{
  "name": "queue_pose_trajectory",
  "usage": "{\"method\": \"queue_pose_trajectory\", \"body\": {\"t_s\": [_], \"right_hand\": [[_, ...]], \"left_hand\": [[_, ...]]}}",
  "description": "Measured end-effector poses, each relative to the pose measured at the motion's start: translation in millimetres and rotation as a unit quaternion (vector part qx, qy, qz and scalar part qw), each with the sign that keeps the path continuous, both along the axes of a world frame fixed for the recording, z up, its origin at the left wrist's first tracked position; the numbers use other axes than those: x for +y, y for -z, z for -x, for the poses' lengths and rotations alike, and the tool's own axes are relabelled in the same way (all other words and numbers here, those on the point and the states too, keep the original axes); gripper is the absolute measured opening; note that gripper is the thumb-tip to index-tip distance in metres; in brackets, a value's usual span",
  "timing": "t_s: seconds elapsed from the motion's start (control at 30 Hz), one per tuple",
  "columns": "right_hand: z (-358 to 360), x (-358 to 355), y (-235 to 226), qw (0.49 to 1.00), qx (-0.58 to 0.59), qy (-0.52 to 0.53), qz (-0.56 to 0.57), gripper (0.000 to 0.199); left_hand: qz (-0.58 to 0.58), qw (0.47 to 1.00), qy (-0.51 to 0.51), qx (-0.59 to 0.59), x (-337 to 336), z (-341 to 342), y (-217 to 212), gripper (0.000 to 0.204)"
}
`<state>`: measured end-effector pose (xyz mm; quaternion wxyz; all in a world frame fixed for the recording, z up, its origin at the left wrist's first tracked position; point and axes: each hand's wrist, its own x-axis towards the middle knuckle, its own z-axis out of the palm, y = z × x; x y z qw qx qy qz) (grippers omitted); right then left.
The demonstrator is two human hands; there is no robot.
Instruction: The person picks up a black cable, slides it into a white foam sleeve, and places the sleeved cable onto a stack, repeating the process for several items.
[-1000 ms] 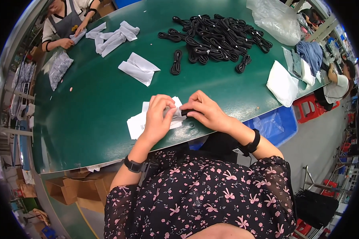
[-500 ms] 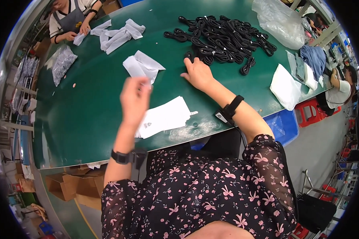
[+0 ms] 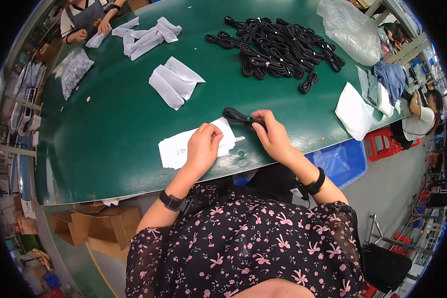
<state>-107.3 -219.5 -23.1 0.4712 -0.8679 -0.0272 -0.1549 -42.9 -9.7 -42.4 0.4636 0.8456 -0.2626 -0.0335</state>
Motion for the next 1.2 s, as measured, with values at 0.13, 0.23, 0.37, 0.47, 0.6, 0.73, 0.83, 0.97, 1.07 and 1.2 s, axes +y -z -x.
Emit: {"method": "queue_pose_trajectory", "body": {"t_s": [0.13, 0.23, 0.37, 0.47, 0.6, 0.73, 0.83, 0.97, 1.07, 1.2], "right_hand": [[20, -5, -8, 0.985, -0.093, -0.048, 0.135, 0.019], [23, -7, -11, 0.967, -0.111, -0.09, 0.211, 0.022], [21, -8, -8, 0.956, -0.114, -0.143, 0.23, 0.018], [18, 2, -3, 0.925, 0.254, -0.043, -0.281, 0.015], [21, 7, 6, 0.977, 0.086, -0.092, -0.169, 0.014], [20, 7, -2, 0.996, 0.006, -0.094, -0.002, 0.016], [16, 5, -1, 0.913, 0.249, -0.069, -0.314, 0.016], [16, 16, -2, 0.877, 0.315, -0.06, -0.358, 0.018], [12, 22, -3, 0.968, 0.139, -0.096, -0.183, 0.02], [2, 26, -7, 0.98, -0.148, -0.121, 0.045, 0.024]], "left_hand": [[0.047, 0.998, -0.009, 0.046, 2, -1, -6, 0.008], [0.065, 0.997, -0.008, 0.047, 2, -1, -8, 0.008], [0.081, 0.995, 0.056, -0.023, 3, 0, -10, 0.008], [0.074, 0.988, 0.098, -0.093, 4, -1, -16, 0.008], [0.064, 0.986, 0.096, -0.12, 9, -6, -26, 0.009], [0.072, 0.993, 0.071, -0.058, 14, -9, -31, 0.01], [0.048, 0.987, 0.115, -0.098, 15, -9, -31, 0.01], [0.033, 0.982, 0.13, -0.135, 15, -8, -28, 0.011], [0.049, 0.988, 0.102, -0.108, 15, -10, -31, 0.011], [0.058, 0.989, 0.11, -0.08, 13, -15, -35, 0.009]]}}
